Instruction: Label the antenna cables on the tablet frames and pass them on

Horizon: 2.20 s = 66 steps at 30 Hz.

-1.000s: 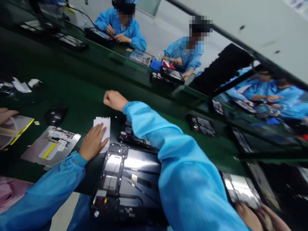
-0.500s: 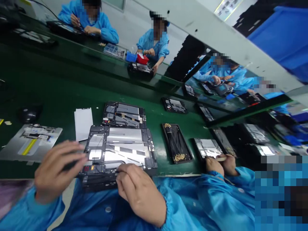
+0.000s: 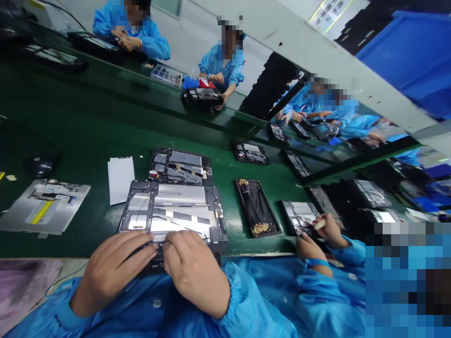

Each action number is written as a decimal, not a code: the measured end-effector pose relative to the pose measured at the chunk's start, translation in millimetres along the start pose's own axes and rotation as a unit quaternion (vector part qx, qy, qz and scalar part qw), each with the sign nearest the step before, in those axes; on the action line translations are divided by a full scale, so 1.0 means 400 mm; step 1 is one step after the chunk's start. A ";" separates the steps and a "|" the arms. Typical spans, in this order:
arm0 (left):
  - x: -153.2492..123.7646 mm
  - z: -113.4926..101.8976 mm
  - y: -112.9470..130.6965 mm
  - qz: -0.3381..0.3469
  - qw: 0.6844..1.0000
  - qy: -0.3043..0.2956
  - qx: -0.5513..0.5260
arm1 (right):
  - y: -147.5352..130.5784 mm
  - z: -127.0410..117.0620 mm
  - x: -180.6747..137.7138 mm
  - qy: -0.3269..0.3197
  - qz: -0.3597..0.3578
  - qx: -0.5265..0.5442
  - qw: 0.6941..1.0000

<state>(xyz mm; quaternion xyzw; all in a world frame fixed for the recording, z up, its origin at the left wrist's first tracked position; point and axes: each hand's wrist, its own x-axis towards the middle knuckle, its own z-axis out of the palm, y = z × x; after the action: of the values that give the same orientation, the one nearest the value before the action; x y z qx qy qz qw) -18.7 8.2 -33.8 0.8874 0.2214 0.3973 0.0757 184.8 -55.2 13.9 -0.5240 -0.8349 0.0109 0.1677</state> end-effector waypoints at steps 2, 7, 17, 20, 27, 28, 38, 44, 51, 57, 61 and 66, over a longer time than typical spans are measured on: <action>-0.005 0.003 0.001 -0.009 1.000 -0.002 -0.011 | 0.000 0.003 0.002 -0.009 0.000 -0.010 1.000; -0.016 0.011 -0.001 0.001 1.000 -0.010 0.003 | -0.004 -0.002 0.010 -0.015 -0.001 -0.015 1.000; -0.005 0.014 0.001 0.006 1.000 -0.023 0.010 | 0.026 -0.025 -0.005 0.023 0.036 0.137 0.990; 0.009 0.012 0.009 -0.011 1.000 -0.018 -0.006 | 0.034 -0.017 -0.014 0.046 0.055 0.169 0.983; 0.031 0.012 0.027 -0.092 0.994 -0.029 -0.047 | 0.036 0.000 -0.007 0.055 0.041 0.171 0.983; 0.032 0.013 0.028 -0.098 0.993 -0.033 -0.050 | 0.037 0.001 -0.006 0.054 0.038 0.170 0.983; 0.035 0.009 0.023 -0.099 0.992 -0.049 -0.067 | 0.051 0.009 0.000 0.070 0.015 0.155 0.985; 0.031 0.010 0.022 -0.095 0.992 -0.058 -0.066 | 0.058 0.013 -0.001 0.083 0.001 0.178 0.980; 0.031 0.010 0.024 -0.092 0.992 -0.061 -0.062 | 0.057 0.014 -0.002 0.073 0.006 0.171 0.982; 0.026 0.003 0.006 -0.052 0.997 -0.049 -0.013 | 0.061 0.013 -0.007 0.074 0.000 0.181 0.981; 0.017 -0.002 -0.013 -0.056 0.998 -0.039 -0.006 | 0.069 0.020 -0.017 0.092 -0.021 0.186 0.978; 0.009 0.001 -0.018 -0.069 0.997 -0.036 -0.020 | 0.069 0.033 -0.021 0.118 -0.074 0.092 0.986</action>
<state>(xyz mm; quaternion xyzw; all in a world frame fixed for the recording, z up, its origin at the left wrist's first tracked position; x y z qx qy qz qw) -18.8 16.2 -33.9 0.8819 0.2714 0.3636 0.1280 208.2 -48.1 -6.0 -0.4413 -0.8411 0.0134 0.3125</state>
